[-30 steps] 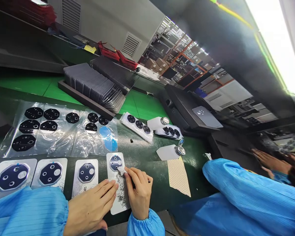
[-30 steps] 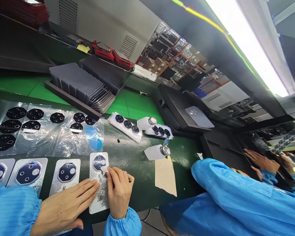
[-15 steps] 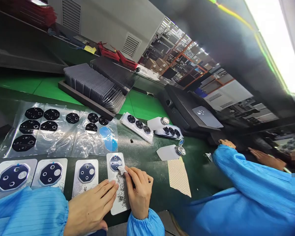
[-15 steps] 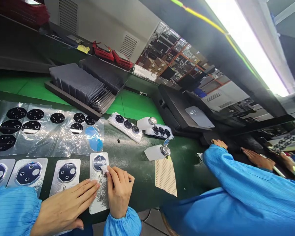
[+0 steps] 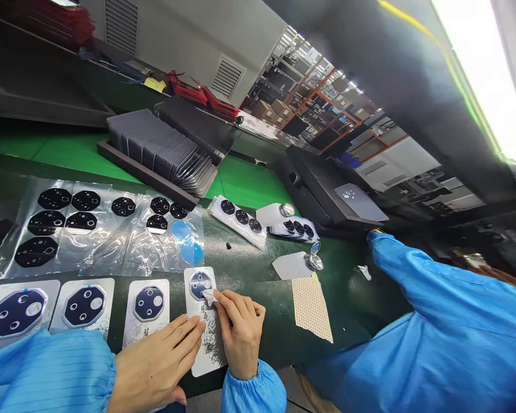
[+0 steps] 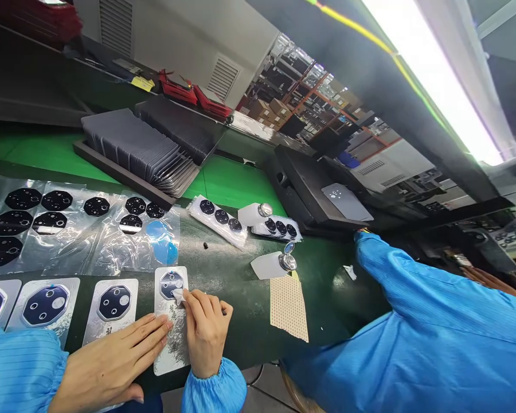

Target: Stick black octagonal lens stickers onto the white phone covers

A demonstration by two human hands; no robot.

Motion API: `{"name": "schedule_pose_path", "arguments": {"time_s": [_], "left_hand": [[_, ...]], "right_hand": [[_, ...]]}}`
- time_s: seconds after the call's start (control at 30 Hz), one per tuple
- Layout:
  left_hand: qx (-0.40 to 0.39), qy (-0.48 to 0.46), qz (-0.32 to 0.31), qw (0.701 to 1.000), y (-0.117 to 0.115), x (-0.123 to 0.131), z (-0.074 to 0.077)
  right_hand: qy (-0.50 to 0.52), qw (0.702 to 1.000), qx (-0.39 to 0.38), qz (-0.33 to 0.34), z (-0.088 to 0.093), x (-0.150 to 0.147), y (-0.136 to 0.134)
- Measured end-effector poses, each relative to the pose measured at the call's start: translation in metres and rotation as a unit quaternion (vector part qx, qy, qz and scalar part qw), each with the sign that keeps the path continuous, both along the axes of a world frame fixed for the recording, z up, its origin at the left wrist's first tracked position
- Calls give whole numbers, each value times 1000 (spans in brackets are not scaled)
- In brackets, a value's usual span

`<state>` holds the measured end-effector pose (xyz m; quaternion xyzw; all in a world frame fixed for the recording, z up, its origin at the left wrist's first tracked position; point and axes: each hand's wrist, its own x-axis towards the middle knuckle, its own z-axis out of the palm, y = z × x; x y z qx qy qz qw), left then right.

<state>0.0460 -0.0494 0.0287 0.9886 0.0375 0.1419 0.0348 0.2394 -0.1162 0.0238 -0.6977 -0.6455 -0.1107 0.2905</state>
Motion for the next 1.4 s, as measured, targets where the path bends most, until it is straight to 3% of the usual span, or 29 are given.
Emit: {"name": "schedule_pose_path", "arguments": {"time_s": [0.47, 0.87, 1.13, 1.4], "left_hand": [[1, 7, 1, 1000, -1, 0, 0], [-2, 14, -7, 1000, 1, 1, 2], [4, 15, -1, 1000, -1, -1, 0], [2, 18, 0, 1000, -1, -1, -2]], "right_hand": [[-35, 999, -6, -1, 0, 0, -1], [23, 1000, -5, -8, 0, 2, 1], [-45, 999, -16, -22, 0, -1, 1], [-37, 999, -16, -30, -1, -4, -2]]}}
